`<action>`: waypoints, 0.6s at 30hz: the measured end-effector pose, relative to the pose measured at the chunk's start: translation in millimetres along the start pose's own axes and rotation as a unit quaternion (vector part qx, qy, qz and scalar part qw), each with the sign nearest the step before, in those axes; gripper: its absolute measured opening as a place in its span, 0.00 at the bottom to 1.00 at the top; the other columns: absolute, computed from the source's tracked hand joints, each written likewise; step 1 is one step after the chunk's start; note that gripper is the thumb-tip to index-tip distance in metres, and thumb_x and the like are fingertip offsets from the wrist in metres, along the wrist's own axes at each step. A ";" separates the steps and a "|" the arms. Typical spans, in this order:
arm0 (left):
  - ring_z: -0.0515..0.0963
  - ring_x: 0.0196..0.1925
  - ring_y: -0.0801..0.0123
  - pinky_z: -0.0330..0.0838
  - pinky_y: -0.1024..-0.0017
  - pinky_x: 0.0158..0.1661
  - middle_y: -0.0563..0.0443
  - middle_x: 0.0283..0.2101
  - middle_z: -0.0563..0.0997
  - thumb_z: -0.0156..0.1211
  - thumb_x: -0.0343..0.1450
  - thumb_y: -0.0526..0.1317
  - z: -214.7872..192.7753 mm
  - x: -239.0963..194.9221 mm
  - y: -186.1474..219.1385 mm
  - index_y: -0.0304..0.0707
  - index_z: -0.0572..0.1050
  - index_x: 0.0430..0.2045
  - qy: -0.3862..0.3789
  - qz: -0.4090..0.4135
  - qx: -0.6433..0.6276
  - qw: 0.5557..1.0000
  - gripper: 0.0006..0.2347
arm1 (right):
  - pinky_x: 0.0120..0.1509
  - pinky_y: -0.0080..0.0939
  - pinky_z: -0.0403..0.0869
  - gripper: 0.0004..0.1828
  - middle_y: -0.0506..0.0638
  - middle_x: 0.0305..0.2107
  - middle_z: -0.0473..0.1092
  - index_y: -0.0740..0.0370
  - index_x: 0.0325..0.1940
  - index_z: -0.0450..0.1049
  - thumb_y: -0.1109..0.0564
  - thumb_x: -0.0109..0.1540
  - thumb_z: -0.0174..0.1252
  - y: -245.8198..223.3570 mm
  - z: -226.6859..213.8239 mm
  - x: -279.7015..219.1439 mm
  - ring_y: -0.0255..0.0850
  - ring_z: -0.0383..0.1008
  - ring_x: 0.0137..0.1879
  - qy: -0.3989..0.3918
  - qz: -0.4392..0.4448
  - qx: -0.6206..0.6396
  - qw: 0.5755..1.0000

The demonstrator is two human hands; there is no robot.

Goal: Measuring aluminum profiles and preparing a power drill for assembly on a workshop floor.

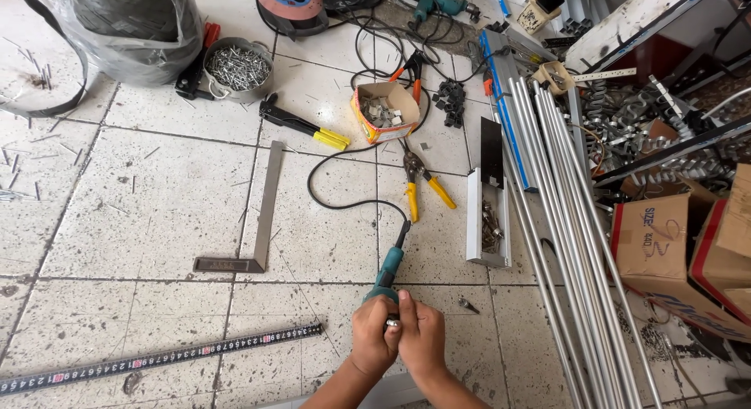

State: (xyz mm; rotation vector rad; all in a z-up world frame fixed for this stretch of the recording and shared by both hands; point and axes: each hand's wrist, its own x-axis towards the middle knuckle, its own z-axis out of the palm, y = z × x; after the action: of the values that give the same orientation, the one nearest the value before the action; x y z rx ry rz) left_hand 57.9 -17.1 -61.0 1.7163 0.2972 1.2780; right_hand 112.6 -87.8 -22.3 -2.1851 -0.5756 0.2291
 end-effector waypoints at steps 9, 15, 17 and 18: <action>0.69 0.20 0.64 0.63 0.66 0.22 0.49 0.22 0.70 0.27 0.79 0.59 2.0 -3.3 -5.7 0.38 0.66 0.22 -0.008 -0.007 -0.001 1.000 0.27 | 0.24 0.42 0.56 0.31 0.44 0.08 0.59 0.57 0.13 0.61 0.42 0.68 0.48 -0.9 0.2 2.0 0.34 0.58 0.18 0.000 -0.025 -0.007 1.000; 0.69 0.21 0.65 0.63 0.66 0.22 0.50 0.23 0.69 0.27 0.79 0.59 -0.3 -3.0 -6.2 0.38 0.66 0.23 -0.008 -0.012 -0.005 1.000 0.26 | 0.24 0.41 0.56 0.30 0.45 0.08 0.61 0.57 0.13 0.63 0.42 0.68 0.47 -2.6 2.7 2.6 0.34 0.60 0.18 0.000 -0.030 -0.013 0.999; 0.69 0.22 0.64 0.63 0.66 0.23 0.50 0.23 0.70 0.27 0.79 0.60 -0.2 -3.5 -7.3 0.38 0.66 0.23 -0.006 -0.018 -0.006 1.000 0.26 | 0.23 0.41 0.56 0.30 0.45 0.08 0.61 0.57 0.13 0.63 0.43 0.68 0.47 -2.9 3.4 3.0 0.34 0.60 0.18 0.004 -0.043 -0.004 0.999; 0.69 0.22 0.64 0.63 0.66 0.23 0.50 0.23 0.70 0.27 0.79 0.60 -0.2 -3.1 -7.7 0.38 0.66 0.23 -0.006 -0.017 -0.005 1.000 0.26 | 0.23 0.41 0.56 0.30 0.45 0.08 0.61 0.57 0.13 0.63 0.43 0.68 0.47 -3.0 3.6 3.3 0.34 0.60 0.18 0.004 -0.043 -0.003 0.999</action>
State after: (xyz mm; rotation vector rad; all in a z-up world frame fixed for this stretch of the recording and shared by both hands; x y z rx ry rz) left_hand 58.9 -15.0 -69.0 1.7025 0.3104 1.2415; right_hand 113.3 -82.1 -22.1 -2.1602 -0.6657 0.1720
